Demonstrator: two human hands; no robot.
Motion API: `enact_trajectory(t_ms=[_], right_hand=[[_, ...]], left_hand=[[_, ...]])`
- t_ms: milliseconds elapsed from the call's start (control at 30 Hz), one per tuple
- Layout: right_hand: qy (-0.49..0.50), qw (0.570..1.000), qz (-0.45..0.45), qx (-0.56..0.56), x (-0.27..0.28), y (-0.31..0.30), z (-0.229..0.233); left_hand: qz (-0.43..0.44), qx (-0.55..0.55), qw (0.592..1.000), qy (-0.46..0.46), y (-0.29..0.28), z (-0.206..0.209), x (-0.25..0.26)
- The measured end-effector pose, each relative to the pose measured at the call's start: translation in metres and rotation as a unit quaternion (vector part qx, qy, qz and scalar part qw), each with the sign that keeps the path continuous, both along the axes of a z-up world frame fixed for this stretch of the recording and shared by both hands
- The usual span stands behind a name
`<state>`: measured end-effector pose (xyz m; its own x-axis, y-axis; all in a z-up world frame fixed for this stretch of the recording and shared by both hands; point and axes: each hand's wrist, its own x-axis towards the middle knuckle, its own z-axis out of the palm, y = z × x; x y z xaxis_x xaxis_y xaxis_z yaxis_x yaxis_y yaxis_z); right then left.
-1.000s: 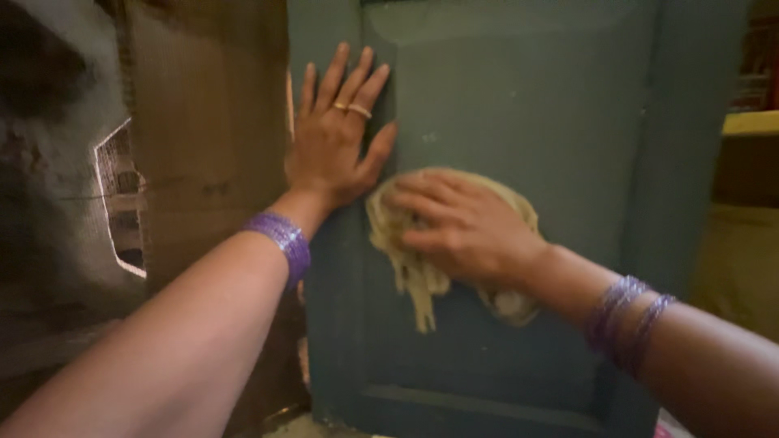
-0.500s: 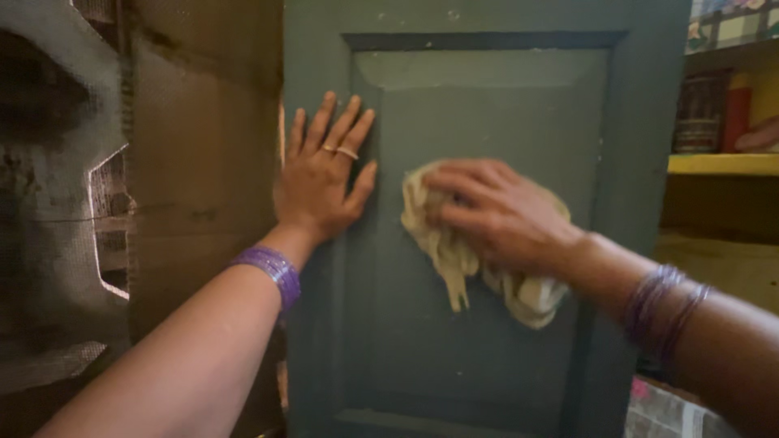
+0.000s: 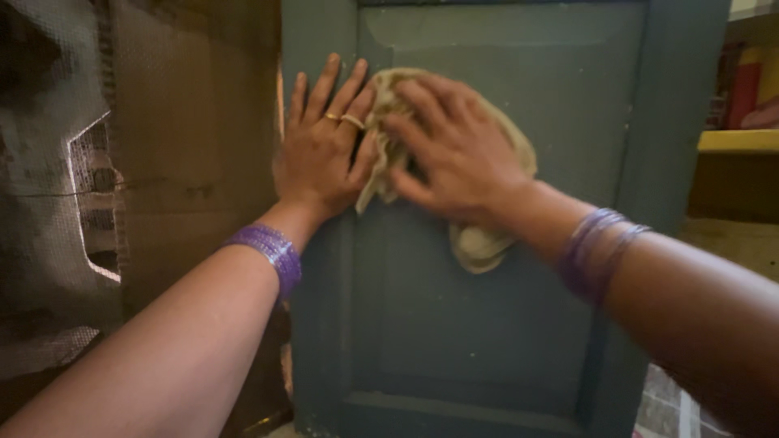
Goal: The person wipes the surface and edges of a wooden door frame and panel using a cloth, moving the door back and forth while cleaning both sides of the wood.
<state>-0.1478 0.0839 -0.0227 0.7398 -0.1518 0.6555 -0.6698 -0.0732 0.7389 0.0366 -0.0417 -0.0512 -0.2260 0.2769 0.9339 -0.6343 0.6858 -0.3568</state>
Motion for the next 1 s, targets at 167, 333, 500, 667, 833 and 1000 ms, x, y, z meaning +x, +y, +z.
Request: enact_trajectory(t_ms=[167,333,500,667,833,1000], right_hand=[[0.033,0.999,0.001,0.015,0.001,0.002,-0.006],[0.097,0.992,-0.037,0.067,-0.009,0.013,-0.002],[0.153,0.979,-0.084,0.109,-0.019,0.039,0.004],[0.118,0.973,-0.150,0.131,-0.037,0.056,0.026],[0.064,0.984,-0.143,0.079,-0.058,0.060,0.049],[-0.043,0.998,-0.032,0.040,-0.057,0.043,0.057]], left_hand=[[-0.012,0.006,1.000,-0.001,0.002,-0.001,0.001],[-0.002,0.005,1.000,0.002,0.005,-0.001,0.000],[0.009,0.011,1.000,0.001,0.008,-0.003,0.001],[0.004,0.025,1.000,-0.008,0.012,-0.018,0.005],[0.004,0.026,1.000,-0.005,0.008,-0.021,0.004],[0.000,0.022,1.000,0.003,0.005,-0.024,0.001]])
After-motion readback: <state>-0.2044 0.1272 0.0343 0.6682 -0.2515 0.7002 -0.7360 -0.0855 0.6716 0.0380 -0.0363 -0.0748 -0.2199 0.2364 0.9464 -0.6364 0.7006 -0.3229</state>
